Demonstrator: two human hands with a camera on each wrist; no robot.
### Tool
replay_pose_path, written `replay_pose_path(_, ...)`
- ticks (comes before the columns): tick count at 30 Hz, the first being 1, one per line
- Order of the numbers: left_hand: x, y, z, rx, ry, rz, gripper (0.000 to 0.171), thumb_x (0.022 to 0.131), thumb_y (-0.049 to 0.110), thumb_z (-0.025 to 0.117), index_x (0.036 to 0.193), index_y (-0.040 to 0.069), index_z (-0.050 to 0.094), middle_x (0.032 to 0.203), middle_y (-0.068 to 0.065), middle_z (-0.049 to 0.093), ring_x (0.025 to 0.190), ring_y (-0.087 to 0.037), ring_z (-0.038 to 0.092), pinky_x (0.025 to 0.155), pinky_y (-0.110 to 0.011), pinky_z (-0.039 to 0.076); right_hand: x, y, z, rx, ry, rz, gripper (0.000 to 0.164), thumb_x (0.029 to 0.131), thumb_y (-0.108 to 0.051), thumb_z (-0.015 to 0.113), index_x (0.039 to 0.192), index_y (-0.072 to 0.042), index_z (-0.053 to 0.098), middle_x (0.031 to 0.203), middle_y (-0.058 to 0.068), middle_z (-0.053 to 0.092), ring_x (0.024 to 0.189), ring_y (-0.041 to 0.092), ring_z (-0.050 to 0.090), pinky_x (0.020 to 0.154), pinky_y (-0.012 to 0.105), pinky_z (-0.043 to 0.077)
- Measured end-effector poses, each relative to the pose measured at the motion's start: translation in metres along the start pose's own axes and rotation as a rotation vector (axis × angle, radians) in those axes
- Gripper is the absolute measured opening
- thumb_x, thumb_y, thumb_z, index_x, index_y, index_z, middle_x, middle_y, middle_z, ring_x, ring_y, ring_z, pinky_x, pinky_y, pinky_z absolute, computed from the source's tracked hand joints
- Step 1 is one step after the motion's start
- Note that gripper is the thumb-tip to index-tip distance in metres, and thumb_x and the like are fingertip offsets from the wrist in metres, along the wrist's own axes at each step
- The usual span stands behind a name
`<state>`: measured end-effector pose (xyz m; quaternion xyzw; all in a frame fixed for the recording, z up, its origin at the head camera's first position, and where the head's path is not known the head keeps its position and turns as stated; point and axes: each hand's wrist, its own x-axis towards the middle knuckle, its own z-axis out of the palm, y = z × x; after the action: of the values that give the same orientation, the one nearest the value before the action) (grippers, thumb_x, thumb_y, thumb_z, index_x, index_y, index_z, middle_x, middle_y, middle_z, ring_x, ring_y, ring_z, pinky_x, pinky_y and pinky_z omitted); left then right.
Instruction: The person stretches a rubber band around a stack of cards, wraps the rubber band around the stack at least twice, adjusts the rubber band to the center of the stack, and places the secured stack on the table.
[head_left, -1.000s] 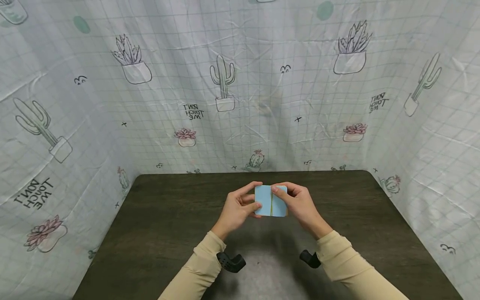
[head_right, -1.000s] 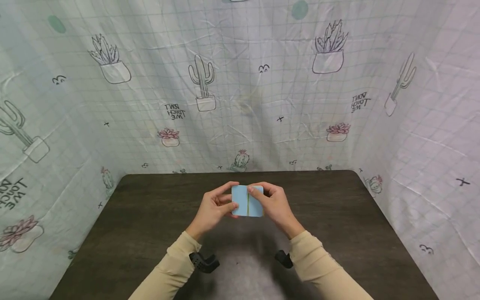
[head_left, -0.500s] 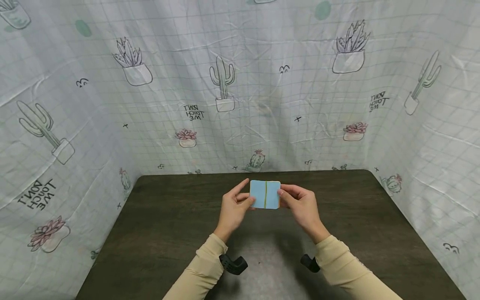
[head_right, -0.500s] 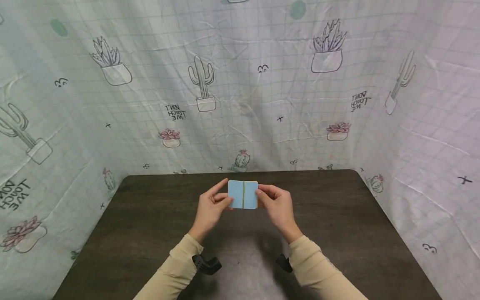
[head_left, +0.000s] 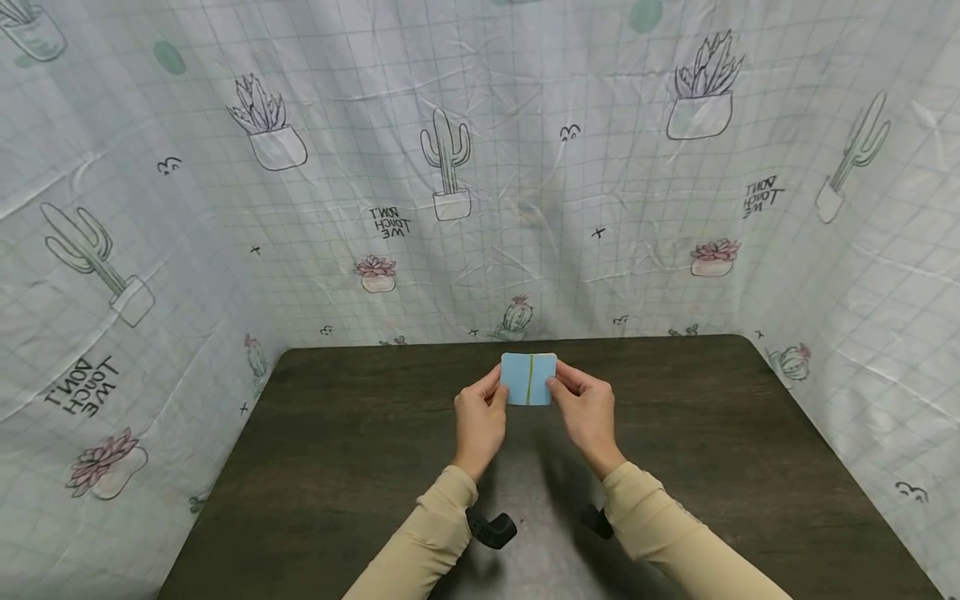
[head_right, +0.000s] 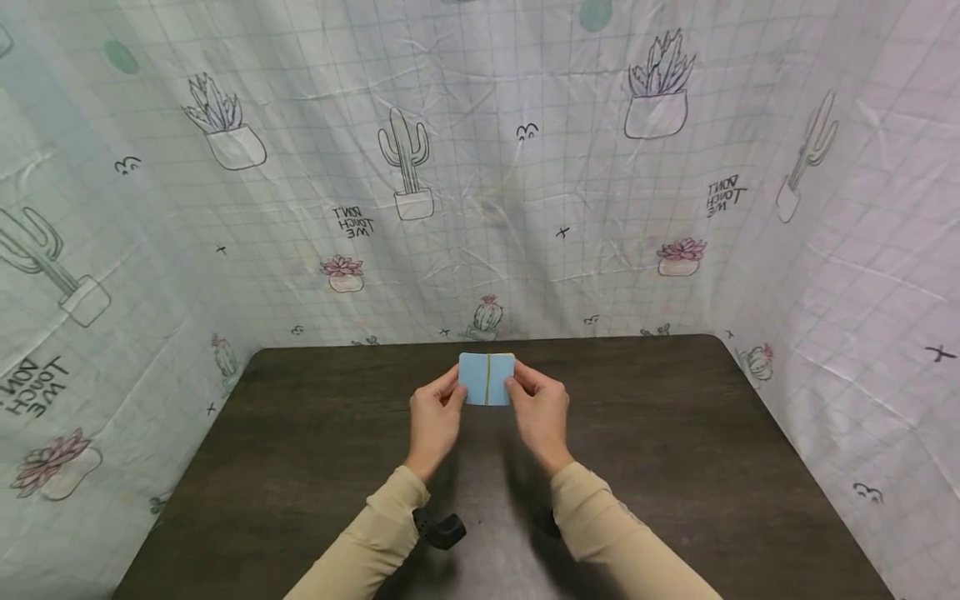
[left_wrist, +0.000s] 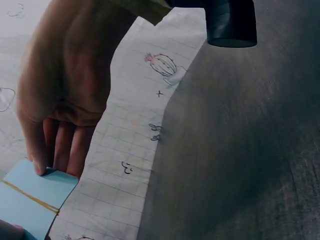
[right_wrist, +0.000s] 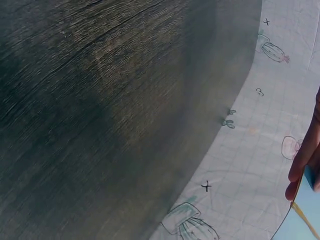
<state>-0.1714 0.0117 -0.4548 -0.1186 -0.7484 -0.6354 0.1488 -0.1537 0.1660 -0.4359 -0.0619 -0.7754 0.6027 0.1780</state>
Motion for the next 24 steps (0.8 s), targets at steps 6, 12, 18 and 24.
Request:
replay_pose_path(6,0.000,-0.007,0.005,-0.003,0.021,-0.010,0.047,0.095,-0.008,0.063,0.140,0.004,0.059,0.124,-0.016,0.067,0.106,-0.019,0.068,0.078,-0.030,0.059,0.006,0.008,0.008,-0.023,0.029,0.035,0.036,0.094,-0.001,0.070,0.129,0.003,0.067,0.116,0.022,0.070,0.105,0.029,0.069,0.073,0.010,0.052)
replay_pose_path(12,0.008,-0.018,0.004,-0.074,0.055,-0.042,0.044,0.091,-0.011,0.066,0.134,0.000,0.063,0.118,-0.018,0.070,0.104,-0.023,0.069,0.081,-0.031,0.059,0.011,0.014,0.013,0.026,0.001,0.012,0.036,0.093,0.005,0.068,0.128,0.004,0.067,0.115,0.022,0.070,0.103,0.025,0.069,0.073,0.010,0.052)
replay_pose_path(18,0.018,-0.029,-0.005,-0.234,0.101,-0.198,0.029,0.087,-0.011,0.070,0.115,-0.002,0.069,0.097,-0.017,0.075,0.091,-0.026,0.073,0.076,-0.031,0.060,0.014,0.020,0.009,0.018,-0.106,0.022,0.028,0.095,-0.001,0.069,0.122,0.002,0.071,0.110,0.019,0.073,0.095,0.028,0.072,0.076,0.027,0.060)
replay_pose_path(24,0.023,-0.040,-0.004,-0.265,0.096,-0.279,0.027,0.084,-0.011,0.073,0.109,-0.004,0.067,0.096,-0.019,0.075,0.087,-0.026,0.073,0.070,-0.027,0.059,0.020,0.033,0.009,-0.067,-0.177,0.055,0.026,0.094,0.000,0.069,0.120,0.004,0.071,0.108,0.021,0.071,0.093,0.036,0.071,0.075,0.033,0.061)
